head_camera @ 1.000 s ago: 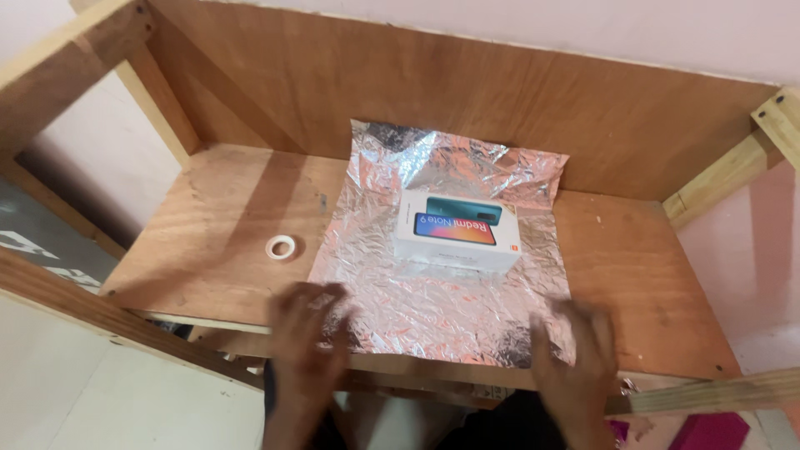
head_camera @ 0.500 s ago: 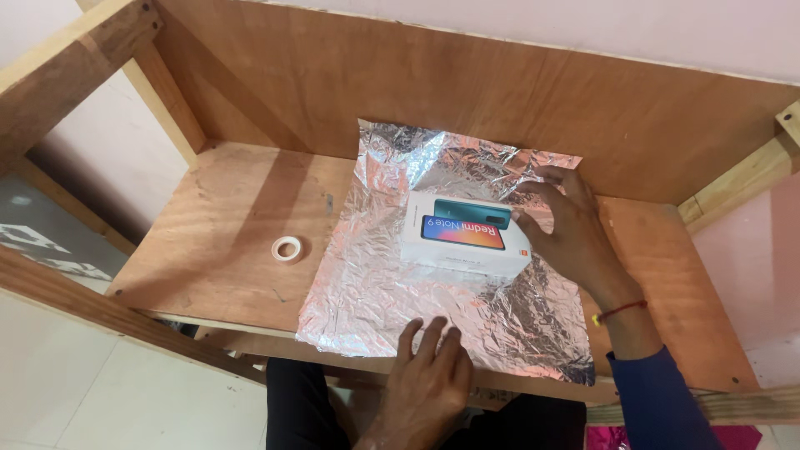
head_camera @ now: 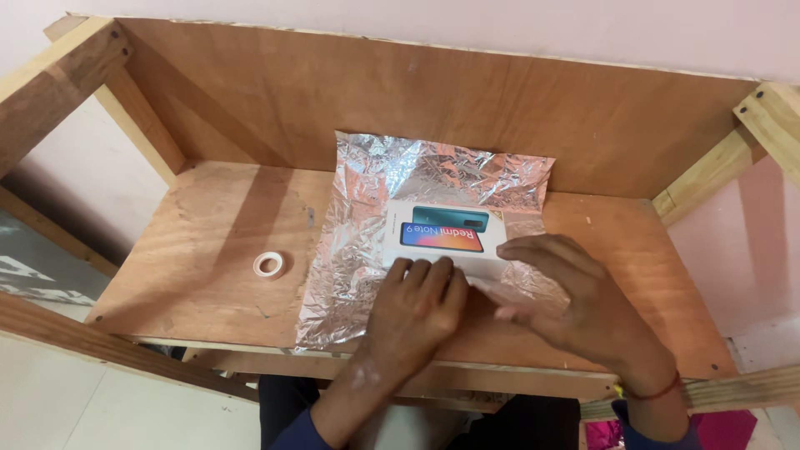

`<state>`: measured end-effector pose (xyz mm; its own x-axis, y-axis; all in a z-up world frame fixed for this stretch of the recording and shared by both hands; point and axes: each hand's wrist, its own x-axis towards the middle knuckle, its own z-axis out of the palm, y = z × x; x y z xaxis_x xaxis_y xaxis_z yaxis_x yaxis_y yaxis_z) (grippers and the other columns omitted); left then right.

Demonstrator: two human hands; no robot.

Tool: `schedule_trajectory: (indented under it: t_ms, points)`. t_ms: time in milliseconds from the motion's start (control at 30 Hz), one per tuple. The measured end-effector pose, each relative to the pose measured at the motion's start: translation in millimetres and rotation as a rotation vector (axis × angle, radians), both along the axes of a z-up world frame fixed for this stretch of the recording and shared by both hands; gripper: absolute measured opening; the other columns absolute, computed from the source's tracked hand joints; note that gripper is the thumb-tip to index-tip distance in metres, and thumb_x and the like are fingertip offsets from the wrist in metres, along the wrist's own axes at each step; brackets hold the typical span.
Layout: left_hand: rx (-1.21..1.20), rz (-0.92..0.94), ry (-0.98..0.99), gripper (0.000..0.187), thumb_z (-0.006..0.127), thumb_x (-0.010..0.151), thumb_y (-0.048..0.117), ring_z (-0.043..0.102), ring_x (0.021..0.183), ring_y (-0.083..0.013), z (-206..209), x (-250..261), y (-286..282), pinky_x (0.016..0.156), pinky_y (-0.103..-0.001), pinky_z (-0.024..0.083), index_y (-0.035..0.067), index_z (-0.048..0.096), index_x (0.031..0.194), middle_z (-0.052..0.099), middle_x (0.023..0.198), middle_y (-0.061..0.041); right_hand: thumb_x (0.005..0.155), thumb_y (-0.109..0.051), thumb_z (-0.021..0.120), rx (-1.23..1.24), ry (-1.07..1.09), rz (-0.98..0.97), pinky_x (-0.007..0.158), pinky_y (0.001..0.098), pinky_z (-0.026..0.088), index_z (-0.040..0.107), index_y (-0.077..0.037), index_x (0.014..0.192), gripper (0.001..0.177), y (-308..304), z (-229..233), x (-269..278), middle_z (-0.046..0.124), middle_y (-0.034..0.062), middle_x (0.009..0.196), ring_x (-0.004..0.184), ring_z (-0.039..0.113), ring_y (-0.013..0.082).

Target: The person wraps a rectangular box with orange metallic foil on a wooden table. They fold the foil around the box, smooth the edges, and secure the wrap with clear adhesive tape.

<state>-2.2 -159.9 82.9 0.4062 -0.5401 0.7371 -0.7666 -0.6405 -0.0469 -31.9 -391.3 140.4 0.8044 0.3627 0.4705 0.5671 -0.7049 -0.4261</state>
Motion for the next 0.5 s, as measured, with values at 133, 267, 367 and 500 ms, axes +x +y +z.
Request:
schedule_trajectory:
  t_ms: [133, 267, 367, 500]
  points:
    - [0.048, 0.023, 0.090, 0.014, 0.066, 0.078, 0.007, 0.063, 0.086, -0.0280, 6.0, 15.4, 1.4, 0.078, -0.042, 0.050, 0.001, 0.066, 0.091, 0.066, 0.092, -0.013, 0.073, -0.027, 0.084, -0.177, -0.110, -0.021, 0.093, 0.0393, 0.052, 0.072, -0.003, 0.113, 0.048, 0.6, -8.0, -3.2, 0.067, 0.0115, 0.121, 0.112, 0.064, 0.0296]
    - [0.054, 0.049, 0.098, 0.022, 0.068, 0.073, 0.004, 0.064, 0.090, -0.0295, 11.1, 11.4, 15.2, 0.084, -0.043, 0.049, 0.000, 0.067, 0.094, 0.067, 0.094, -0.014, 0.083, -0.011, 0.078, -0.132, -0.081, -0.105, 0.087, 0.0358, 0.056, 0.075, -0.006, 0.101, 0.019, -7.4, -19.2, 8.2, 0.072, 0.0062, 0.112, 0.103, 0.068, 0.0252]
    - [0.033, 0.050, 0.166, 0.019, 0.072, 0.081, 0.013, 0.063, 0.098, -0.0322, 12.9, -5.7, 30.0, 0.093, -0.049, 0.046, 0.001, 0.066, 0.094, 0.067, 0.096, -0.014, 0.084, -0.006, 0.075, -0.075, -0.116, -0.101, 0.087, 0.0355, 0.057, 0.074, -0.005, 0.103, 0.019, -17.6, -24.9, 12.2, 0.073, 0.0073, 0.109, 0.102, 0.069, 0.0258]
    - [0.018, 0.110, 0.210, 0.039, 0.068, 0.067, 0.003, 0.059, 0.113, -0.0356, 12.7, -27.4, 62.5, 0.102, -0.052, 0.042, -0.002, 0.067, 0.105, 0.067, 0.110, -0.017, 0.084, -0.003, 0.072, -0.045, -0.098, -0.108, 0.084, 0.0342, 0.058, 0.074, -0.005, 0.105, 0.021, -24.0, -27.2, 15.8, 0.074, 0.0075, 0.106, 0.099, 0.071, 0.0247]
